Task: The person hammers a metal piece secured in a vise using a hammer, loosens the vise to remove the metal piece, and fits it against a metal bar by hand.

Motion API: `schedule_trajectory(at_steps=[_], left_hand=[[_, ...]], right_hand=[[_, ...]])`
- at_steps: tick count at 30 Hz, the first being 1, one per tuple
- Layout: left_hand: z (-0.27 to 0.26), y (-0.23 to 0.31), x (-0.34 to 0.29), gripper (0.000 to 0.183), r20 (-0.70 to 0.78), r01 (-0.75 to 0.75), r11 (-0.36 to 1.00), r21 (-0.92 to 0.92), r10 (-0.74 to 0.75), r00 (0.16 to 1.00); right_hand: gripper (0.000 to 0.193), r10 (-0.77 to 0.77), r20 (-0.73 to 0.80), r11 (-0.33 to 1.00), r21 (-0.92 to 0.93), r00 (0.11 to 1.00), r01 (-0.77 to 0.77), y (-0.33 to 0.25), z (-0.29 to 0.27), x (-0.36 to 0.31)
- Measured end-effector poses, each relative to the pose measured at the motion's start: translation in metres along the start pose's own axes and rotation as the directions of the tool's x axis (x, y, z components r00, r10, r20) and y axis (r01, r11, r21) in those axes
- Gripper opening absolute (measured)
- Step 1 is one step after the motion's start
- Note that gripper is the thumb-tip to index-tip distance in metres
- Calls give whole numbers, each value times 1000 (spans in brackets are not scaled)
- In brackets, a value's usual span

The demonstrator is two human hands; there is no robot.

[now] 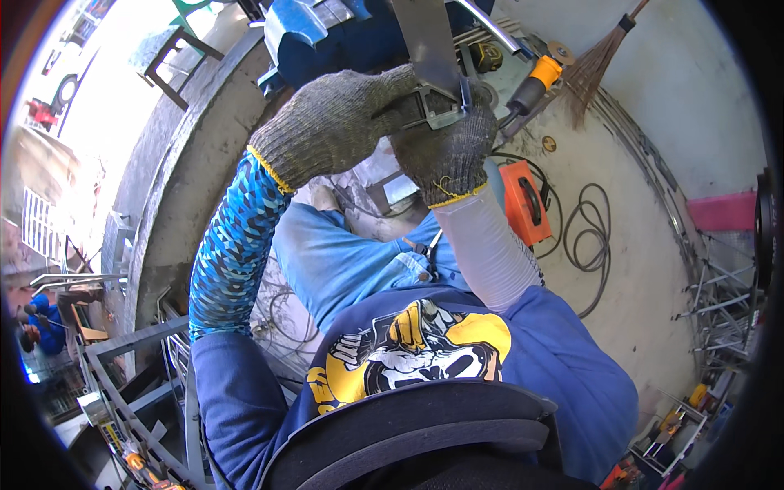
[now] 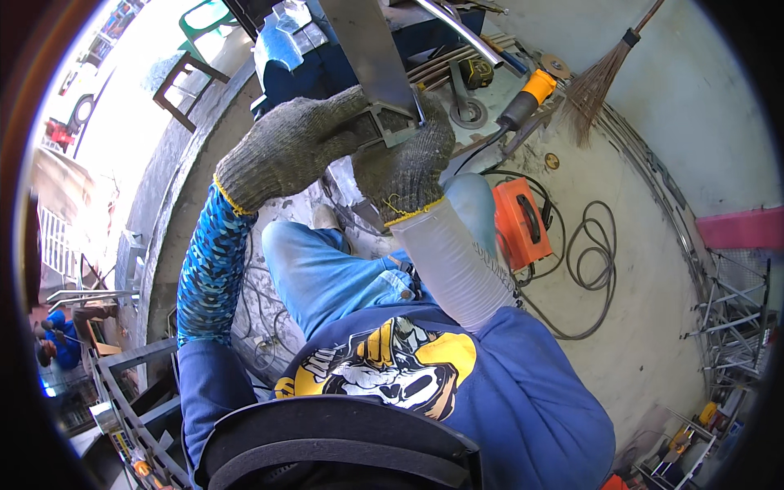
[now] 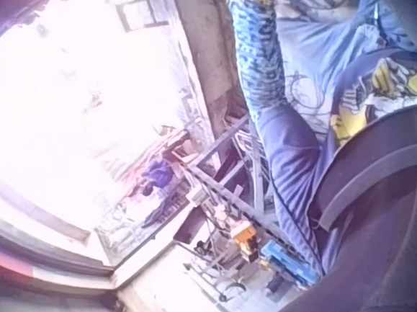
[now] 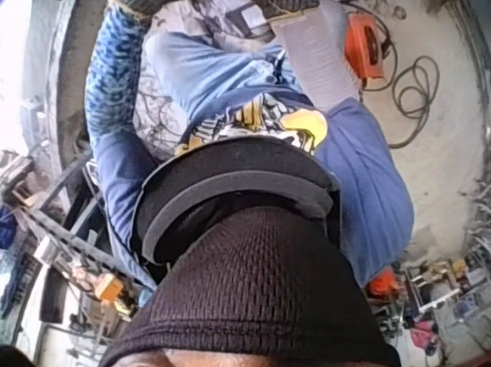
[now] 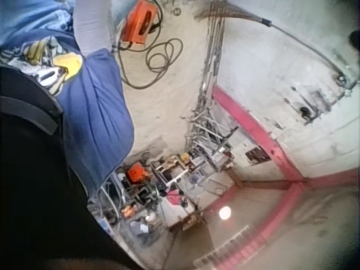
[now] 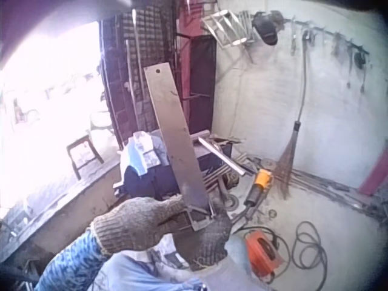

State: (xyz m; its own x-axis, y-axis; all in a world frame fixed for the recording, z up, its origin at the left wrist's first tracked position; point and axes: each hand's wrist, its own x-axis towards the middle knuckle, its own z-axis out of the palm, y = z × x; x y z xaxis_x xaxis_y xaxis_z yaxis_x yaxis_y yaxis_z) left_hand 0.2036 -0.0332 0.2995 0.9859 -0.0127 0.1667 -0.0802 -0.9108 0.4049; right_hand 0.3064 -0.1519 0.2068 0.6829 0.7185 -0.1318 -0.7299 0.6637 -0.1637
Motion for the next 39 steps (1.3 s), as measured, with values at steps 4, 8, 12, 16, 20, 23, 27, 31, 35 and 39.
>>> schedule_trajectory(at_steps=[4,8,12,16,20,23,27,31,35,39], left_hand=[[-17,6,5,50,37,-3,999,54,1,999],[-26,9,10,50,27,-19,991,135,16,1000],[-34,14,12,51,52,-41,993,106,35,998],[-25,7,12,41,-53,-101,989,107,107,993],[-25,15,15,45,-8,-66,989,132,68,998],[-20,14,15,51,26,-21,987,156,17,1000],[-13,17,16,52,33,14,978,209,-21,999],[-12,22,13,51,19,20,980,200,-24,1000],[-9,21,12,49,0,8,978,207,-8,1000],[-1,17,9,49,-24,6,982,188,-2,1000]], right_hand=[[32,-59,25,997,53,998,57,-2,16,4],[33,-113,58,994,11,992,112,-2,13,14],[35,-88,108,990,120,990,75,-4,41,-3],[46,-40,173,999,18,984,38,-9,30,3],[41,-78,134,992,110,988,64,-10,18,9],[46,-37,170,996,92,985,21,-13,13,5],[46,11,202,991,125,979,-37,-20,1,8],[42,-16,225,996,87,974,-3,-16,4,4],[40,-37,250,999,40,968,27,-17,3,3],[38,-47,251,996,89,967,25,-14,8,-6]])
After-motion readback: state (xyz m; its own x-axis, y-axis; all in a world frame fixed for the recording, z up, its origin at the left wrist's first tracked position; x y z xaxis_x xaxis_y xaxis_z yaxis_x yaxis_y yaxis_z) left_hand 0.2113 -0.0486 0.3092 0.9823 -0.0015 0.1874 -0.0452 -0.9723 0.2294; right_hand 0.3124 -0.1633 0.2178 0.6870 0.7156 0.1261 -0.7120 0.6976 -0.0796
